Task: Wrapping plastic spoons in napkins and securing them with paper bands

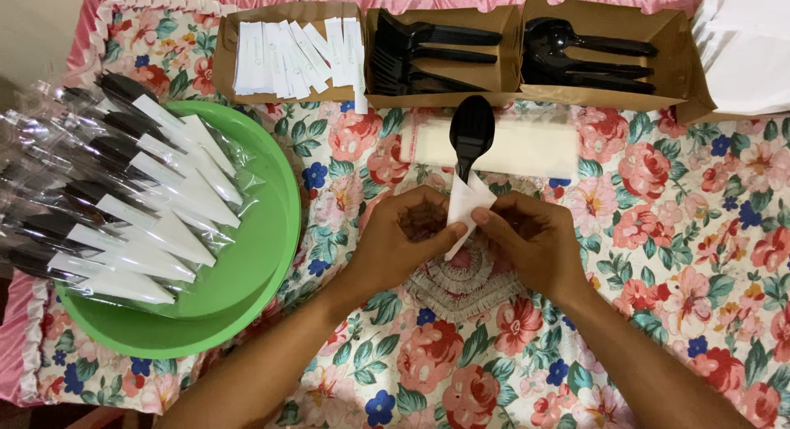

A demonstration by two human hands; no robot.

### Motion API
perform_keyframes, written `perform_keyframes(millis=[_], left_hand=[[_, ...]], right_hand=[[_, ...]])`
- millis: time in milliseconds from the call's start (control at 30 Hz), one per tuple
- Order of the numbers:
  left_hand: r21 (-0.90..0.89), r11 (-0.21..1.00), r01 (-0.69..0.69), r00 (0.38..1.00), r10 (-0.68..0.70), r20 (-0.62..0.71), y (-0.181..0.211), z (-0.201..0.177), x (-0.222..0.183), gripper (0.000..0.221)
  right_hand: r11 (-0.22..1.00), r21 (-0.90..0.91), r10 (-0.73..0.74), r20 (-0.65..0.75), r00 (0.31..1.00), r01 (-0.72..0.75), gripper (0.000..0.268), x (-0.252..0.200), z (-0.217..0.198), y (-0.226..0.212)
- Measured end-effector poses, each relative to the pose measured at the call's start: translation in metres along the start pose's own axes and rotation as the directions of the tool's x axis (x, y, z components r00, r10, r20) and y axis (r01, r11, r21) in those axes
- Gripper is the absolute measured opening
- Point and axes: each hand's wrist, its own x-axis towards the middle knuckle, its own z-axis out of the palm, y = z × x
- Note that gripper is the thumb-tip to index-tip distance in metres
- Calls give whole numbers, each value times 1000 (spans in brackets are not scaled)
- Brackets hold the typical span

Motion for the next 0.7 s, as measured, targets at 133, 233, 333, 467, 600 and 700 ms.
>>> perform_keyframes(millis=[133,233,333,467,600,700], left_hand=[[11,1000,-4,1000,4,9,13,1,1,19],[28,1000,-11,1000,10,26,15,2,1,21],[41,999,-9,999,7,54,9,2,-2,19],[69,998,-1,998,-4,70,14,1,-3,17],[95,995,-13,996,4,91,19,3,-3,14],[127,992,-23,997,13,79,24,7,-4,15]], right_hand=[[1000,-7,-16,-22,1000,16,11,1,1,-3],[999,-25,-28,-82,996,26,9,3,1,-7],[998,-33,-48,-108,993,44,9,4,0,-2],[999,-8,-53,-106,993,52,8,1,3,-7],[998,-31,-64,-65,996,62,5,0,1,-3],[995,-48,-86,-16,996,86,18,0,2,-2]])
